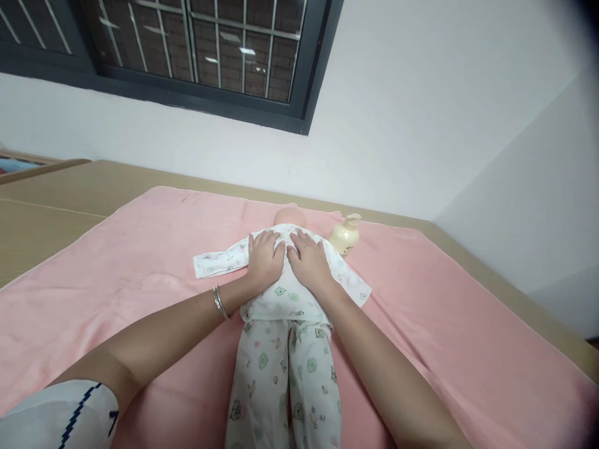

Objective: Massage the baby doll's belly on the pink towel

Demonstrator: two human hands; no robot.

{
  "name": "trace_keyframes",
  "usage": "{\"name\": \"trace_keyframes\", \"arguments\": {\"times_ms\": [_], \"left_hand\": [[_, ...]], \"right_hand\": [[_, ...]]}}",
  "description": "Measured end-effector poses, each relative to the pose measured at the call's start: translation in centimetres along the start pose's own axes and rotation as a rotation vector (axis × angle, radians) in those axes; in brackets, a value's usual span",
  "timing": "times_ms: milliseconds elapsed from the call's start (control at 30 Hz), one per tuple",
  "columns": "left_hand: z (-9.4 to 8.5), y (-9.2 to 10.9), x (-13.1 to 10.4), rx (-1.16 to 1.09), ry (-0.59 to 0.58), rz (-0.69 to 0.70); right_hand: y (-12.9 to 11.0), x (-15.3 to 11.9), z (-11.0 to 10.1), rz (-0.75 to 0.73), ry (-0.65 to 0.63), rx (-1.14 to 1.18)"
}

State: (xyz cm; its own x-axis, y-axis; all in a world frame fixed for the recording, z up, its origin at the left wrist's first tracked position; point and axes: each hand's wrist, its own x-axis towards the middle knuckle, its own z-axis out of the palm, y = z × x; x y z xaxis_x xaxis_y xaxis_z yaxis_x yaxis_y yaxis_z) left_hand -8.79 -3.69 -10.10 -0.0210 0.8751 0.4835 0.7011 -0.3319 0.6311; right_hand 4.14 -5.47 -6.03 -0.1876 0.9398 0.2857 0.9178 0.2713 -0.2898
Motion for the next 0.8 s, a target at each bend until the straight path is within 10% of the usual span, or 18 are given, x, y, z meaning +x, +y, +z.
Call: {"name": "trace_keyframes", "arguments": {"times_ms": [800], "left_hand": [[0.1,-0.6,0.5,-0.042,0.019,0.06]], "right_hand": [[-1.8,-1.1,-1.1,0.042,-0.003,-0.224]]}}
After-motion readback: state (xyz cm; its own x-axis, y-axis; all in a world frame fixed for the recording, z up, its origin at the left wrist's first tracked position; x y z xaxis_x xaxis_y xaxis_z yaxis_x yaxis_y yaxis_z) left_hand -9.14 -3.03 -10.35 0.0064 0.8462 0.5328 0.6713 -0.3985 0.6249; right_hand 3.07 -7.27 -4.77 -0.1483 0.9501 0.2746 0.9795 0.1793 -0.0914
